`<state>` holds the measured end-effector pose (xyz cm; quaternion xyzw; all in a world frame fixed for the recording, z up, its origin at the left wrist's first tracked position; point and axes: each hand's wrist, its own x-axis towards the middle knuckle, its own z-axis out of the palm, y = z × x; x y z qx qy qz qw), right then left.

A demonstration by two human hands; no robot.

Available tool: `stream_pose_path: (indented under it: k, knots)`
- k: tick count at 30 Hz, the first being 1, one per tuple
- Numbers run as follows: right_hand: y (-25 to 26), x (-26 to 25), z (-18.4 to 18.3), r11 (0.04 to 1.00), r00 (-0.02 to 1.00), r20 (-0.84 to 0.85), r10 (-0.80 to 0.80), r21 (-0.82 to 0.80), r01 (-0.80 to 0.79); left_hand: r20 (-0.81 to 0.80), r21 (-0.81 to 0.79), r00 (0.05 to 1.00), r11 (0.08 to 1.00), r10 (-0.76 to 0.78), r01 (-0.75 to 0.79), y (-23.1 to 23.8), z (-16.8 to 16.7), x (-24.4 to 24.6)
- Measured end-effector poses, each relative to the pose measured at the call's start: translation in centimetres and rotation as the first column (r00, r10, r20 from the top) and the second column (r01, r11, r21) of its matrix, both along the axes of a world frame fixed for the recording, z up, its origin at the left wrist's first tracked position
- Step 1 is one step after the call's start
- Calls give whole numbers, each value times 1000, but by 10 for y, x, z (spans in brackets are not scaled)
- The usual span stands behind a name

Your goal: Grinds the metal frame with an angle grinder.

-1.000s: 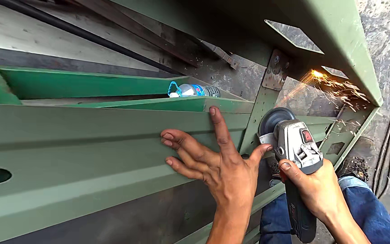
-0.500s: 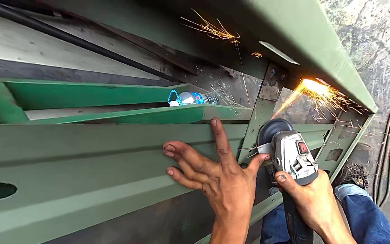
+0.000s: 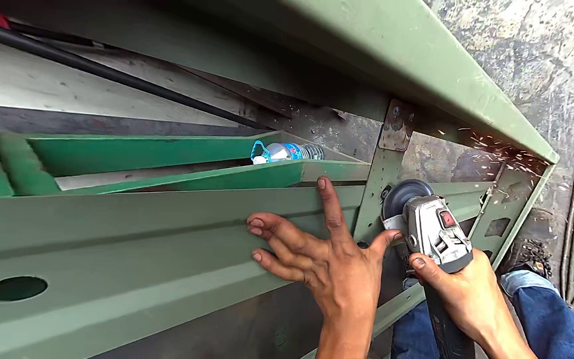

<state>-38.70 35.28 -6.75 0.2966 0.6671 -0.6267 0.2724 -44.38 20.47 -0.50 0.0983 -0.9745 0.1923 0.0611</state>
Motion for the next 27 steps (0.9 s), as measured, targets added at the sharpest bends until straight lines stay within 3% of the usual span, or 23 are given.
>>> stream_pose_path:
  k: [13,27]
  knots:
    - [-3,-3,6,1000,1000,-20,7,-8,-7,-17,73,1000,997,-24,25,-3,3,4]
    - [5,-2,2,999,999,1,44,24,-44,4,29,1000,1000,9,-9,0,0,2]
